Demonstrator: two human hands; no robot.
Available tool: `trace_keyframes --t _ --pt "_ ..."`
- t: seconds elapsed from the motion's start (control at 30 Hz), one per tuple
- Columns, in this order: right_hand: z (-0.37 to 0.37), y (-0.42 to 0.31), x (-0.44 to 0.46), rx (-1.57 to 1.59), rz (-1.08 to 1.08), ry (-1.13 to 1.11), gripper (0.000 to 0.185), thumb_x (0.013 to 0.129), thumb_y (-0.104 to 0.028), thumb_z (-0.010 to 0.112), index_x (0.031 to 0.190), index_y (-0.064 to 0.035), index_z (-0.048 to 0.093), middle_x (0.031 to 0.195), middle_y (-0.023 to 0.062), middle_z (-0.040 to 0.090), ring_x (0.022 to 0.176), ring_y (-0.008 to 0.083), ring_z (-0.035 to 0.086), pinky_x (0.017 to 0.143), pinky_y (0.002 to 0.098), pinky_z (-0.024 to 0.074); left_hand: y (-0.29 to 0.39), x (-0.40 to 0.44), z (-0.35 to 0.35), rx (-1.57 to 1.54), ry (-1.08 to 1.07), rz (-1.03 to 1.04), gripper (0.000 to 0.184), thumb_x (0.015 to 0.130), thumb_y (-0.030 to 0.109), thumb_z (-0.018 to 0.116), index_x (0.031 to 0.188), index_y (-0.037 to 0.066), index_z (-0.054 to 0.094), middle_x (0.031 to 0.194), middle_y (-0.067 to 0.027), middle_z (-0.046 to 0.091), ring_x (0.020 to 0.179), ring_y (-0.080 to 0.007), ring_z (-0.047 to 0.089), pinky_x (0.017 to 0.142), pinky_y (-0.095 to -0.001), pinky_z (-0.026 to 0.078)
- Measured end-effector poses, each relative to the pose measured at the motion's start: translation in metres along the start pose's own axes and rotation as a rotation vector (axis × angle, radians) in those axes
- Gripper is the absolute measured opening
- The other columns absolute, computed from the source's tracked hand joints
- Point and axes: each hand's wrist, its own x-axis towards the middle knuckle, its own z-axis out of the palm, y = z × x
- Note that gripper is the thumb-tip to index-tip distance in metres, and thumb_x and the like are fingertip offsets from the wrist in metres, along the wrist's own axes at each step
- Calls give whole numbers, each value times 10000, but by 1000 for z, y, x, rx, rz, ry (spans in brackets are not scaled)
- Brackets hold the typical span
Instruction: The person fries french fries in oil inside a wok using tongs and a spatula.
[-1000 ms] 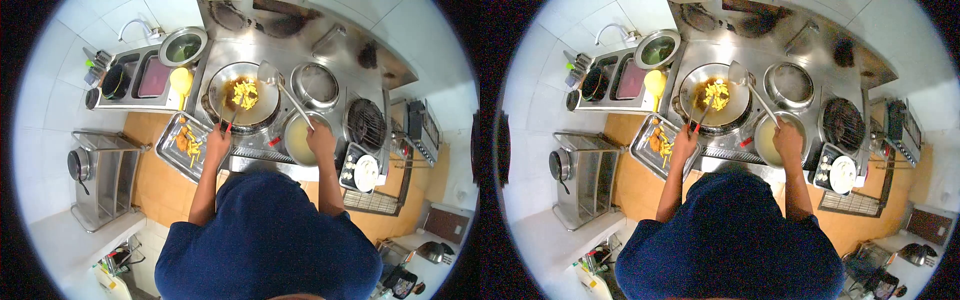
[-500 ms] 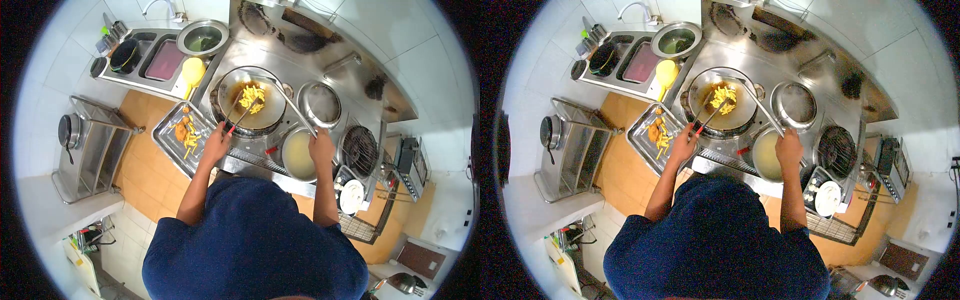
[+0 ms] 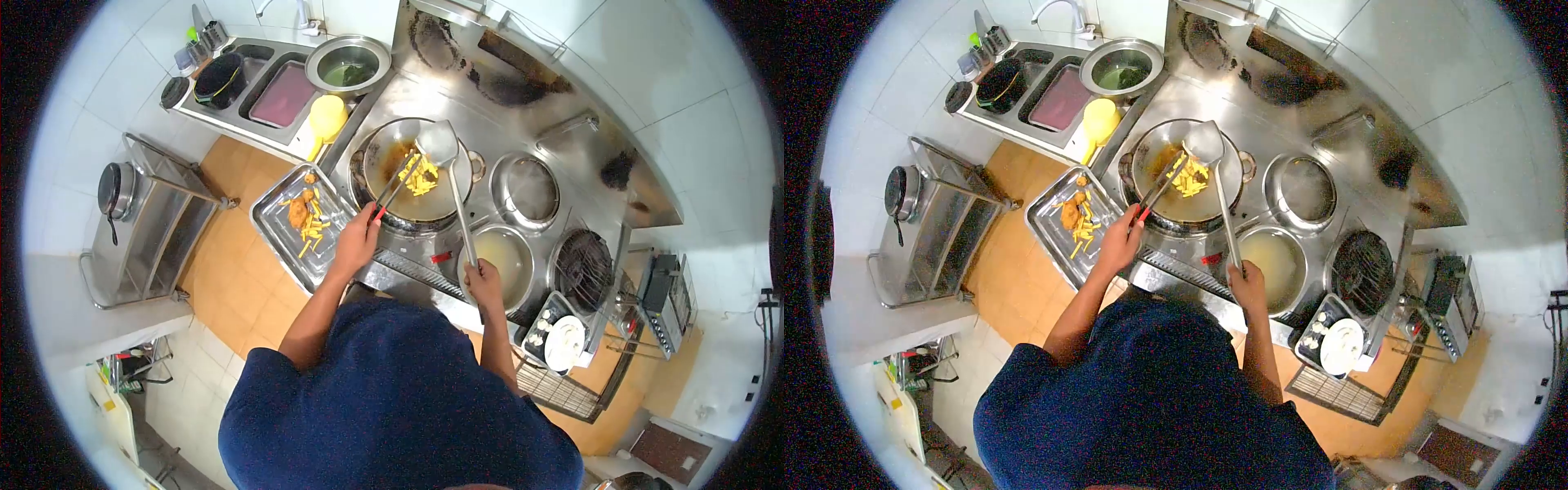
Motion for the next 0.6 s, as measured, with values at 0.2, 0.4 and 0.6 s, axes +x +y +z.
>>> trace_keyframes --t 0.2,0.4,0.6 --pt "4 17 -8 -191 -156 67 283 907 -256 635 821 12 611 673 160 591 612 275 568 590 400 440 3 4 -3 86 -60 -84 404 942 199 552 1307 26 536 1117 -232 655 992 -414 634 835 -462 506" --pt "-5 -10 -15 -275 -204 111 297 903 -261 627 849 31 611 748 240 611 682 406 602 653 470 463 3 4 -3 141 -66 5 439 926 203 576 1328 33 527 1097 -214 662 938 -382 652 816 -450 511" --pt "-7 -11 -16 -242 -226 103 281 906 -247 622 861 30 620 752 240 619 690 400 610 654 466 469 0 7 6 24 -81 -9 460 928 242 581 1341 46 529 1081 -207 669 919 -365 658 806 -442 514"
